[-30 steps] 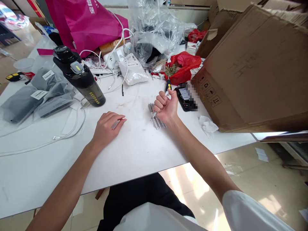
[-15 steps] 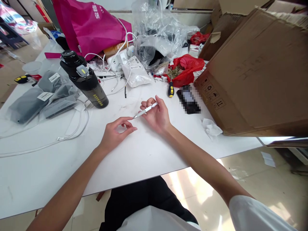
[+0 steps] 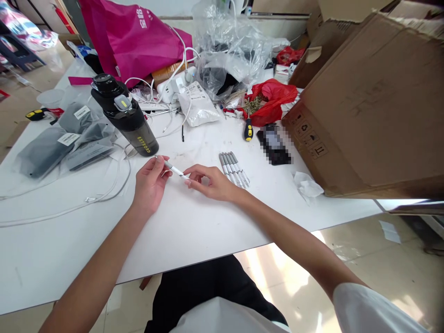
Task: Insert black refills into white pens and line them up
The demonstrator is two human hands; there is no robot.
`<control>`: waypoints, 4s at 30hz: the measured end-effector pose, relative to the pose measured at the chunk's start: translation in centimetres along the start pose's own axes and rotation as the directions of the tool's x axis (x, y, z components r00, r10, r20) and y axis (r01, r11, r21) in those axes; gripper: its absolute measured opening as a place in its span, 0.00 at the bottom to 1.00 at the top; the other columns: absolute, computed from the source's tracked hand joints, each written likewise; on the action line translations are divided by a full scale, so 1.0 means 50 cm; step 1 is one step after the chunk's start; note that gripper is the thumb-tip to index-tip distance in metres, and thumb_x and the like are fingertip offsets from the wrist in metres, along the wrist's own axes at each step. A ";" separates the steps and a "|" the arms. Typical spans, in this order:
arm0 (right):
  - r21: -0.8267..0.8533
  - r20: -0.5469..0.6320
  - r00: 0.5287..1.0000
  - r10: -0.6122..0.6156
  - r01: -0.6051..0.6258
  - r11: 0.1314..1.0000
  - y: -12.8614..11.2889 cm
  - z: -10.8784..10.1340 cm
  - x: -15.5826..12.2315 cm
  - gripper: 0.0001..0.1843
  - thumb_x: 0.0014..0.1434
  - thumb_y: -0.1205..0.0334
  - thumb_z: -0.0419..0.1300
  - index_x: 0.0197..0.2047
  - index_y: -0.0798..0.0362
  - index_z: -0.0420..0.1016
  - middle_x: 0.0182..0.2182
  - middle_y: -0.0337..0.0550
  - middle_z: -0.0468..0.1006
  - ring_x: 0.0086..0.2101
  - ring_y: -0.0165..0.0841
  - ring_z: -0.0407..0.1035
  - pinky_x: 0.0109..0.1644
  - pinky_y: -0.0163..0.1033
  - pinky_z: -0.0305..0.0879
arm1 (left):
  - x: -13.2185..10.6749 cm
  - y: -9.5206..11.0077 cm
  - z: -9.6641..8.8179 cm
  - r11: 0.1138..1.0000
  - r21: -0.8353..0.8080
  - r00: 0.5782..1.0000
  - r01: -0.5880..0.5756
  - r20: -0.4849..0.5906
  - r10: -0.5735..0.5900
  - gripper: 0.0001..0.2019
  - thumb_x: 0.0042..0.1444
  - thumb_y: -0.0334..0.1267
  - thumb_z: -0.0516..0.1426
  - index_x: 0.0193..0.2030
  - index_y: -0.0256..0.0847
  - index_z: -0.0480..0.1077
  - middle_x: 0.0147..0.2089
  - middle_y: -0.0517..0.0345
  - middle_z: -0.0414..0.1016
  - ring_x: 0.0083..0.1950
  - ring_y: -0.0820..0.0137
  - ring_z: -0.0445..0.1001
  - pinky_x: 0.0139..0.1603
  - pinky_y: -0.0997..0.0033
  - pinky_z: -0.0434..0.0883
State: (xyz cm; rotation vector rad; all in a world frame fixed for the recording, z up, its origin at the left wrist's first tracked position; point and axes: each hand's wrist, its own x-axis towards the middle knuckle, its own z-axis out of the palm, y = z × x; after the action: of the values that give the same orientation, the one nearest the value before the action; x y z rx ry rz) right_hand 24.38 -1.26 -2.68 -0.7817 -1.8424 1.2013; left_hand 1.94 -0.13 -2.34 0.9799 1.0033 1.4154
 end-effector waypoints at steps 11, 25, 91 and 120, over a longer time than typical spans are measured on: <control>-0.767 -0.368 0.911 0.186 -0.410 0.493 0.009 -0.149 0.012 0.22 0.72 0.43 0.64 0.31 0.47 0.69 0.25 0.45 0.72 0.29 0.40 0.65 0.38 0.44 0.48 | 0.009 -0.006 -0.020 0.938 0.345 0.999 -0.018 -0.026 0.029 0.18 0.63 0.52 0.72 0.52 0.43 0.83 0.38 0.59 0.75 0.28 0.76 0.66 0.25 0.74 0.62; -0.847 -0.273 0.898 0.345 -0.394 0.355 -0.012 -0.120 0.015 0.11 0.69 0.53 0.59 0.37 0.50 0.76 0.31 0.50 0.82 0.33 0.44 0.73 0.38 0.45 0.48 | 0.015 -0.058 -0.059 0.635 0.720 0.958 -0.279 0.166 0.232 0.24 0.73 0.36 0.57 0.74 0.47 0.73 0.71 0.43 0.72 0.65 0.60 0.77 0.70 0.52 0.77; -0.674 0.087 0.993 -0.078 0.117 0.730 0.014 -0.037 -0.017 0.16 0.83 0.45 0.51 0.51 0.49 0.67 0.27 0.35 0.74 0.23 0.31 0.56 0.31 0.37 0.50 | -0.039 -0.013 0.002 0.366 0.574 0.681 -0.733 0.611 0.404 0.13 0.80 0.52 0.59 0.54 0.46 0.75 0.47 0.56 0.85 0.46 0.64 0.81 0.51 0.56 0.75; -0.797 0.183 0.973 -0.143 0.232 0.557 0.015 -0.045 -0.004 0.18 0.86 0.55 0.48 0.56 0.54 0.77 0.47 0.50 0.83 0.33 0.35 0.69 0.35 0.42 0.47 | -0.018 -0.010 -0.018 0.333 0.683 0.759 -0.650 0.558 0.336 0.25 0.83 0.50 0.53 0.32 0.44 0.75 0.29 0.60 0.79 0.36 0.65 0.76 0.51 0.55 0.70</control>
State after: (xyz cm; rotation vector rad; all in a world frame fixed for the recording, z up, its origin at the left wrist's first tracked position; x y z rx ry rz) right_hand 26.49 -0.14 -2.87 -0.9716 -2.5115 0.1590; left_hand 1.30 -1.06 -3.12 2.4055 1.2152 1.0876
